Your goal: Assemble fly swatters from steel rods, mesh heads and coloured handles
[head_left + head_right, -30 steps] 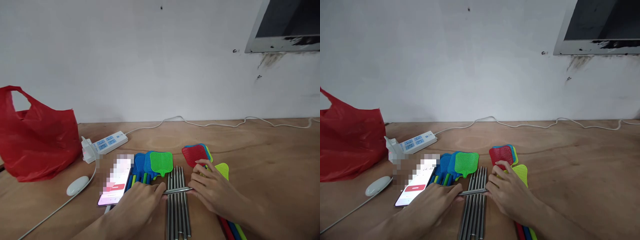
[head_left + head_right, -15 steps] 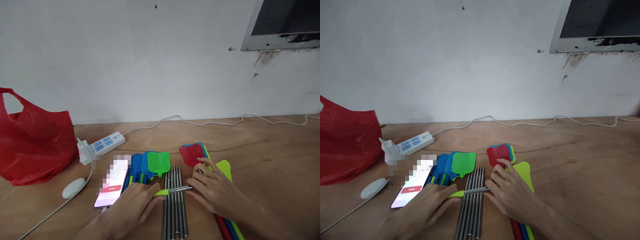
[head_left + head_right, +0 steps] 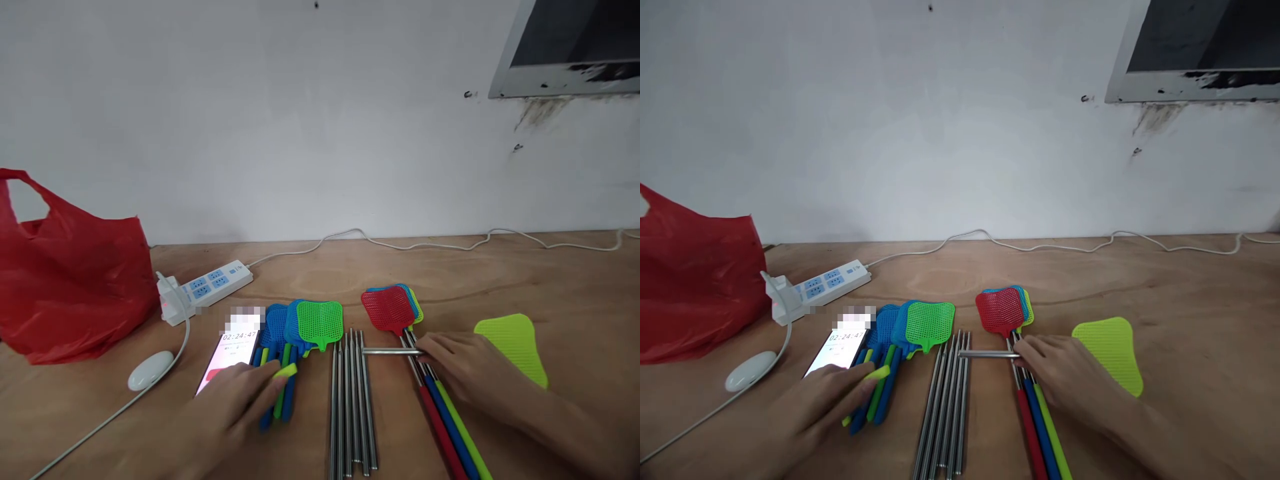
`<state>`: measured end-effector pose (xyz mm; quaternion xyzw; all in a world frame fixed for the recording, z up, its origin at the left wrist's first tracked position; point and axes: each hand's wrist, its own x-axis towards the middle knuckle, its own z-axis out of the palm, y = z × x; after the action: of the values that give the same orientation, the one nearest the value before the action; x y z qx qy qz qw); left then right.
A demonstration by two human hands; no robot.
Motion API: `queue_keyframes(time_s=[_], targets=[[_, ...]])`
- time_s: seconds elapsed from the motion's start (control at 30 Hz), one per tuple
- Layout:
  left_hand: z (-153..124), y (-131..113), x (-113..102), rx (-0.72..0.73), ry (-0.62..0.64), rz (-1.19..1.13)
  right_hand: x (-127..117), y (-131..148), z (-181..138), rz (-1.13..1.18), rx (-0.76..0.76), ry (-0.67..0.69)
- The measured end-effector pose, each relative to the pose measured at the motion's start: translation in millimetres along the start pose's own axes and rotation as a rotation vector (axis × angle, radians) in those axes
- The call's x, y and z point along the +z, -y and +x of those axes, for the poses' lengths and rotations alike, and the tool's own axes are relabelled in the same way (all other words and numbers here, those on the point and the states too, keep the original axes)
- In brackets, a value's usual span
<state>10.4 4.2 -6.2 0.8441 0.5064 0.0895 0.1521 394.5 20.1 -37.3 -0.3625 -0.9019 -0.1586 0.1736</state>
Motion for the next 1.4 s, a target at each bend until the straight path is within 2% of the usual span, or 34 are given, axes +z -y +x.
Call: queue_keyframes(time_s=[0.1, 0.23, 0.37, 0.6, 0.83, 0.97, 1.07, 1.27, 1.4], targets=[[11.8, -14.8, 5.0, 0.033, 0.010, 0.136, 4.5, 19.7, 11.4, -0.018, -0.103, -0.038], [33.9, -25.3, 6.6, -0.108, -0.021, 0.350, 4.9, 34.8, 29.5, -0.044, -0.225, -0.195], [41.6, -21.6, 8.5, -0.197, -0.039, 0.378, -2.8, 33.3, 33.1, -0.045, -0.335, -0.308], [43.8, -18.8, 16.0, -0.205, -0.002, 0.390, 1.7, 31.7, 25.9, -0.044, -0.314, -0.396], [40.4, -21.2, 9.2, -0.200, -0.009, 0.355, 6.4, 25.5, 22.8, 0.087, -0.327, -0.404], [40.4, -19.8, 6.2, -0.184, -0.074, 0.283, -2.3, 26.6, 25.7, 0.261, -0.321, -0.261], [41.9, -16.8, 4.9, -0.166, -0.146, 0.206, -7.0, 31.6, 26.3, 0.607, -0.195, -0.150], [39.2, -9.7, 1.3, -0.135, -0.351, 0.061, 0.6, 45.1, 26.7, 1.234, 0.336, -0.013], [35.8, -8.0, -3.0, -0.096, -0.491, -0.145, -3.8, 45.9, 34.1, 1.546, 0.467, 0.139]])
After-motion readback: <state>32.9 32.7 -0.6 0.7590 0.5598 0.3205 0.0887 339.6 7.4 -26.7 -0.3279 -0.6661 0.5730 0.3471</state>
